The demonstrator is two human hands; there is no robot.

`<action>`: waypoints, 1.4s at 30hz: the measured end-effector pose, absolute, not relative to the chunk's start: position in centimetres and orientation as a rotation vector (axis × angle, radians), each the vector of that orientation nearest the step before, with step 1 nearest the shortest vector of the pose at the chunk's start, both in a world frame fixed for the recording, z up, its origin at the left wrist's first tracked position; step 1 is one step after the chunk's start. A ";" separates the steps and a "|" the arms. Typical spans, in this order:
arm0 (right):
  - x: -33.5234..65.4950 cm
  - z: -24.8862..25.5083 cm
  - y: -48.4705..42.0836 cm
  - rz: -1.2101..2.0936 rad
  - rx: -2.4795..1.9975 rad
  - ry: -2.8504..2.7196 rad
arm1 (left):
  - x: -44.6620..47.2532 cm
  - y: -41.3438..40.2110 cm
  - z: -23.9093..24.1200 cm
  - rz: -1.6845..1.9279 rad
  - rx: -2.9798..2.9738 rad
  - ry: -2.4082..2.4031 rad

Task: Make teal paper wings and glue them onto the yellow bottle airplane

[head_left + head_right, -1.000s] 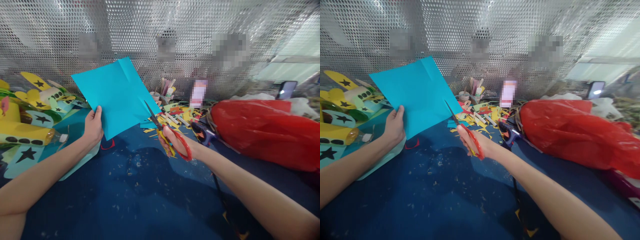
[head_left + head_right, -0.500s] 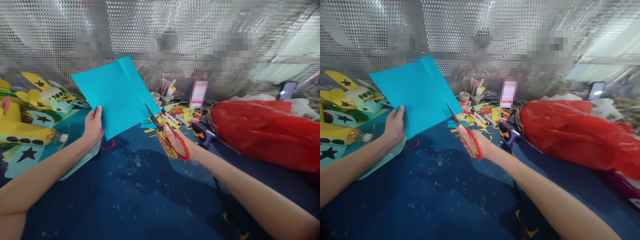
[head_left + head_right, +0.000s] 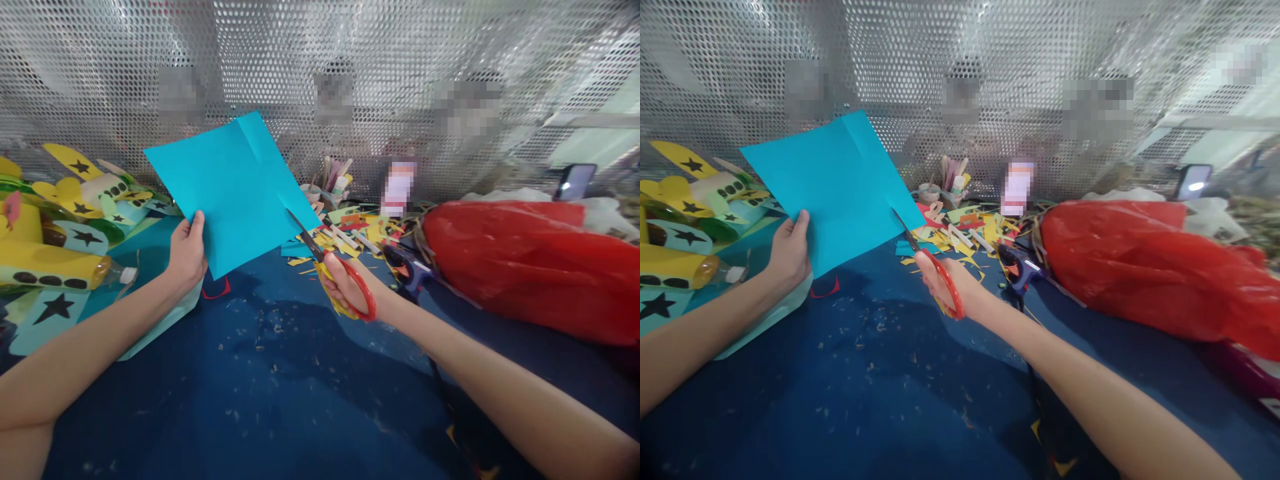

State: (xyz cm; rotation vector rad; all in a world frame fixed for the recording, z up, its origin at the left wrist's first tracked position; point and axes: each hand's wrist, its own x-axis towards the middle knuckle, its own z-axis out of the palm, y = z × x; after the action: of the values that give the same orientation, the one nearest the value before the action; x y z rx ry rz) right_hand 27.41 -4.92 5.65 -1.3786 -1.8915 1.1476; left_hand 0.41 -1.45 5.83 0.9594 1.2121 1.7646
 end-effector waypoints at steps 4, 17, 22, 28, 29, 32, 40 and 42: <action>27.3 5.7 -5.1 1.144 -1.438 -1.871 | 0.7 -1.5 6.0 1.786 0.947 1.239; 28.0 5.1 -4.0 1.436 -1.294 -1.834 | 0.6 -0.8 5.1 1.756 1.089 1.028; 27.8 6.0 -4.2 1.532 -1.361 -1.704 | 0.7 -0.9 5.3 1.741 1.083 1.072; 27.5 6.9 -4.6 1.563 -1.385 -1.674 | 0.8 -1.0 5.2 1.752 1.108 1.027; 27.5 6.9 -4.6 1.560 -1.385 -1.687 | 0.9 -1.1 5.2 1.751 1.114 1.024; 27.6 6.7 -4.5 1.539 -1.371 -1.711 | 1.2 -1.4 5.3 1.737 1.116 1.012; 27.7 6.5 -4.5 1.532 -1.284 -1.695 | 1.6 -1.9 6.0 1.636 1.002 1.048; 27.6 6.5 -4.5 1.549 -1.286 -1.679 | 1.6 -1.9 6.0 1.611 0.992 1.066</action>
State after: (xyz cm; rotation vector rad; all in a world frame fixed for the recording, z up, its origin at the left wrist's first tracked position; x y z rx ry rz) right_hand 27.60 -4.50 6.52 -1.2859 -1.6785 1.5491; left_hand 1.57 -1.89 6.00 0.9925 1.0660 1.6114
